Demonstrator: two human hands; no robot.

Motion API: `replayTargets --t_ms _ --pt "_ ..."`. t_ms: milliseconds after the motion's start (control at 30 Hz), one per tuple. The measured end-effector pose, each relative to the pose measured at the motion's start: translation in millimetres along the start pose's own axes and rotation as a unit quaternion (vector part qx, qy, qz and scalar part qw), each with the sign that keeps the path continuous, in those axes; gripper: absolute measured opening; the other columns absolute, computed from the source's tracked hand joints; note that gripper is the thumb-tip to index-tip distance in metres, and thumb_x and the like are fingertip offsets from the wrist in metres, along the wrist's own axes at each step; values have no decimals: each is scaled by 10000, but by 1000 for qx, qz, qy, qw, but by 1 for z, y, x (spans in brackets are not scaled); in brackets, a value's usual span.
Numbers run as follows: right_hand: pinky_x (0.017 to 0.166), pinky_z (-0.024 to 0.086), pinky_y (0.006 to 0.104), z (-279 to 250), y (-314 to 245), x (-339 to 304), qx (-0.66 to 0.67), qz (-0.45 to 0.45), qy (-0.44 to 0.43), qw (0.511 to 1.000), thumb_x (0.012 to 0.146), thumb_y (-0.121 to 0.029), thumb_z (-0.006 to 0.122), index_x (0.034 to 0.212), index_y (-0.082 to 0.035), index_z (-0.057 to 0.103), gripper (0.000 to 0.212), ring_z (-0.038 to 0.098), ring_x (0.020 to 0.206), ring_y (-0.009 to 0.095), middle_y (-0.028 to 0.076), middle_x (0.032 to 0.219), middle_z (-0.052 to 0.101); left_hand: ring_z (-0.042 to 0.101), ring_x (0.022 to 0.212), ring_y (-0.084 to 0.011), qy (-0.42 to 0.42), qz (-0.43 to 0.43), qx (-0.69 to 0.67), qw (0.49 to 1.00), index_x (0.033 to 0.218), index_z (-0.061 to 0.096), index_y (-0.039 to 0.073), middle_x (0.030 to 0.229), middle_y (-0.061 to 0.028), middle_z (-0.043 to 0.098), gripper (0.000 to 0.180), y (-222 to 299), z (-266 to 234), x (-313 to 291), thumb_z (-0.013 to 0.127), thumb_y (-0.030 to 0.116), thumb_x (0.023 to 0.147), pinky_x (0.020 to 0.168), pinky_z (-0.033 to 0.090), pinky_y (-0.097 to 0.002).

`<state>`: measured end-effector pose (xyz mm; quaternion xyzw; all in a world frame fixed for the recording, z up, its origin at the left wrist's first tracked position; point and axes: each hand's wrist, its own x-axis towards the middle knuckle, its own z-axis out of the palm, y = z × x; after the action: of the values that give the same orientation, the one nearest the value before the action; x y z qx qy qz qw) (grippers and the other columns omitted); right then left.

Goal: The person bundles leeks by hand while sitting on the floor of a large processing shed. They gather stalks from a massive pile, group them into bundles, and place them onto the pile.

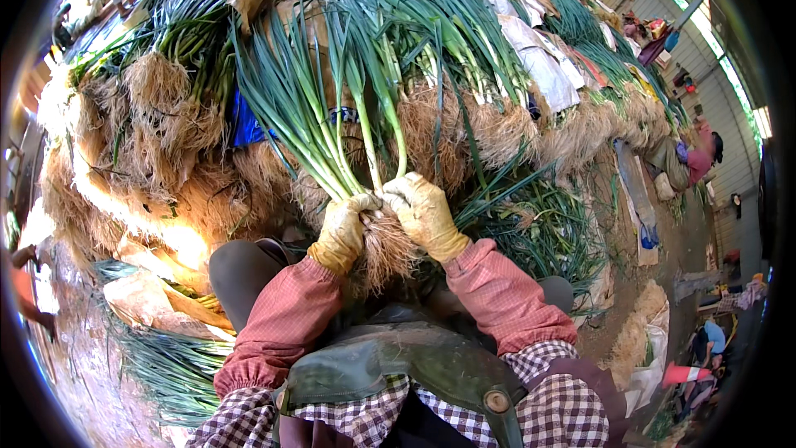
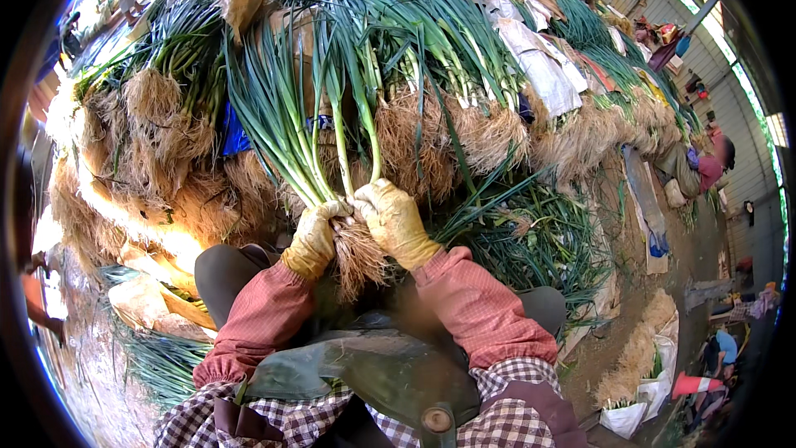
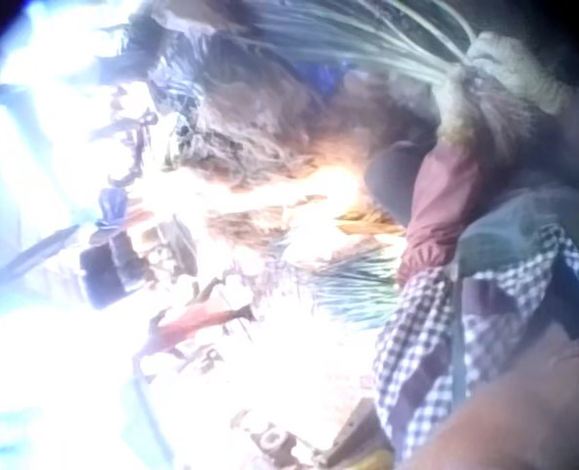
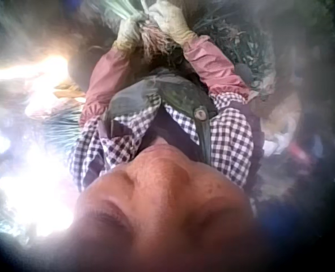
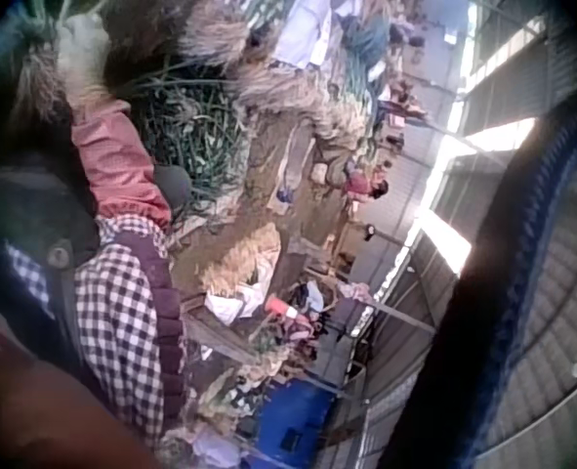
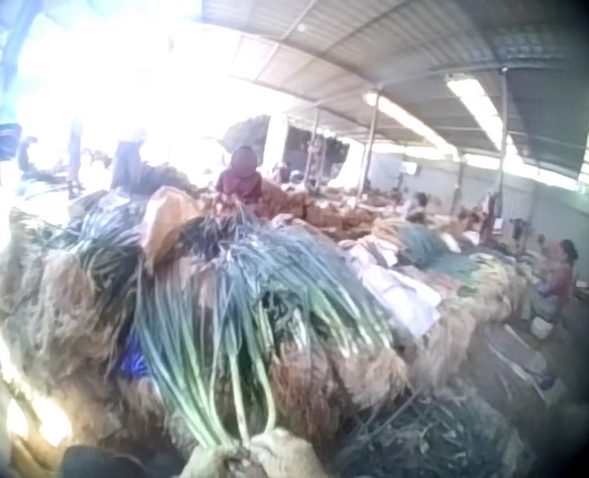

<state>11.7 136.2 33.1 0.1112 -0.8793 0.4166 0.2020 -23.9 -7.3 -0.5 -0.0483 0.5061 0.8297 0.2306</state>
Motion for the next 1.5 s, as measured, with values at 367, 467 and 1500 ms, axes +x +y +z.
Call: replayTargets --t_ms 367,467,1500 --pt "623 432 198 -4 29 3 322 211 -60 921 879 -131 544 1021 -29 571 177 494 689 63 14 819 561 542 523 -118 -144 -70 -59 985 922 573 -16 705 -64 592 173 0 7 3 555 68 771 432 414 -180" --pt "648 461 216 23 30 -3 283 209 -14 936 846 -88 582 978 -6 578 155 533 769 90 35 872 578 523 485 -101 -105 -48 -51 992 899 602 4 630 -41 586 162 3 8 3 596 130 797 392 368 -181" --pt "499 504 230 16 39 103 241 250 105 932 865 -90 528 836 -21 548 77 578 624 140 96 755 586 594 637 -172 -78 -16 -159 984 1030 498 -47 861 -122 598 312 40 -21 -3 508 -56 718 492 495 -215"
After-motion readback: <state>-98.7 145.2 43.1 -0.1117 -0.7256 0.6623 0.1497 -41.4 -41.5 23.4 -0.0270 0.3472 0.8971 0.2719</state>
